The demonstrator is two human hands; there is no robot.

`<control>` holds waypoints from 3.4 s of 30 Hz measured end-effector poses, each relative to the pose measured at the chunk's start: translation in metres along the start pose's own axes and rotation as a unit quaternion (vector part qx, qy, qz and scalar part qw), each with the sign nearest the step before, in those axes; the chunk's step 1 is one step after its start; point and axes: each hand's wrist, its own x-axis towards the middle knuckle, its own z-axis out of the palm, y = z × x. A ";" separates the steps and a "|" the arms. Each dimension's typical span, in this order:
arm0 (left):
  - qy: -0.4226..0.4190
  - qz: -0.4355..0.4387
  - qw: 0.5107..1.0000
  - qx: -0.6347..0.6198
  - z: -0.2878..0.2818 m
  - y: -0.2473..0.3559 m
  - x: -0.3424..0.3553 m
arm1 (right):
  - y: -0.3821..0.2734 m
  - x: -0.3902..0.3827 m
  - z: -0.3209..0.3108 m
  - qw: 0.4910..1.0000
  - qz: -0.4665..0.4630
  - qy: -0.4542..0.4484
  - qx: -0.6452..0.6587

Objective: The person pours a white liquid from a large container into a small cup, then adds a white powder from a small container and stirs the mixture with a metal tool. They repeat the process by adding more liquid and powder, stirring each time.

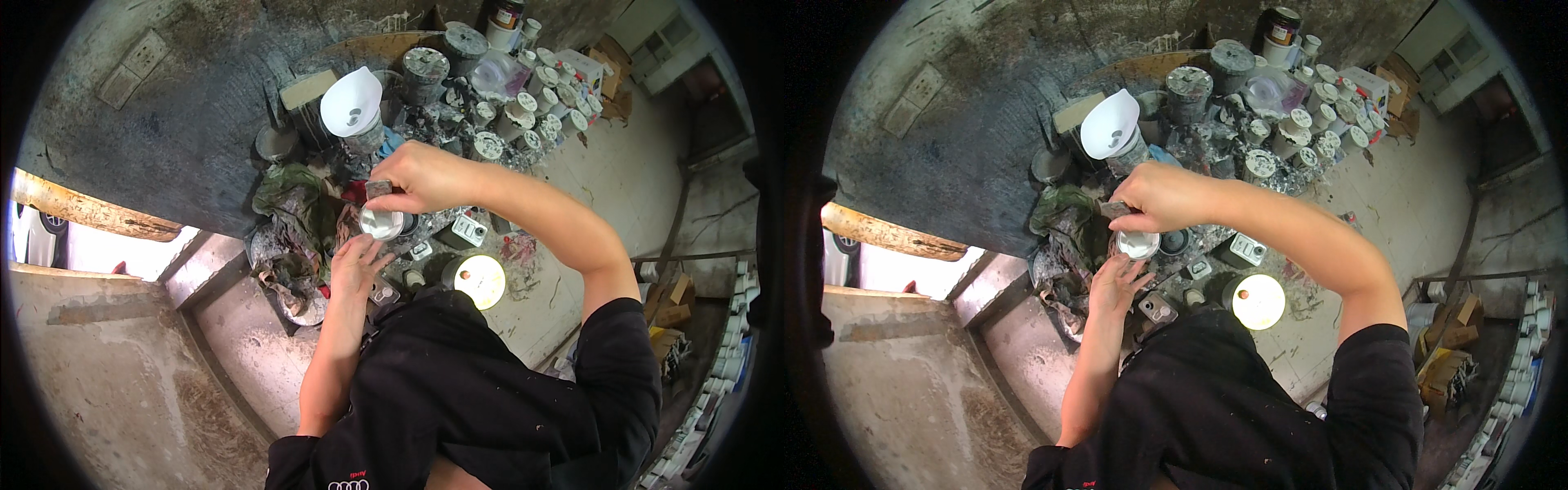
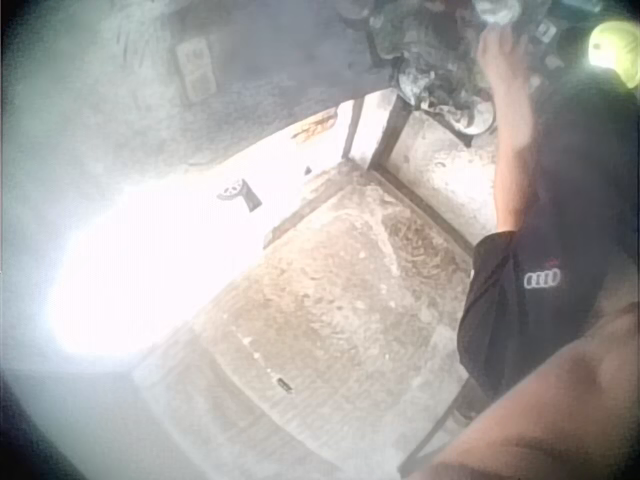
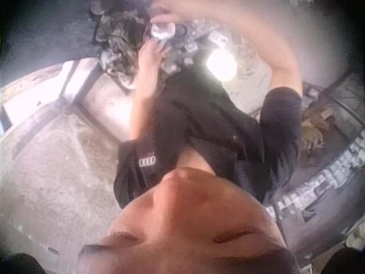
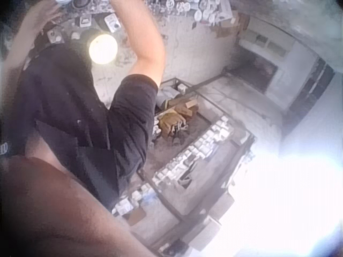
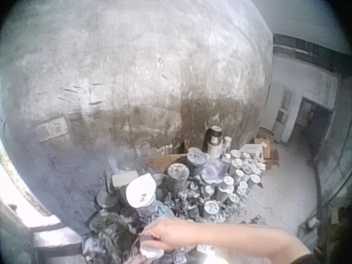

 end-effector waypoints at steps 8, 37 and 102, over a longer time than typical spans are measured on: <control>0.001 0.001 1.000 0.000 0.000 0.000 -0.001 | 0.003 0.000 -0.001 0.999 0.001 0.040 -0.027; 0.000 0.005 1.000 0.025 -0.012 -0.007 0.007 | 0.006 -0.005 0.009 0.998 -0.031 0.060 0.005; 0.037 0.065 0.997 0.029 0.017 0.055 0.009 | 0.069 -0.102 0.041 0.556 0.331 0.471 0.600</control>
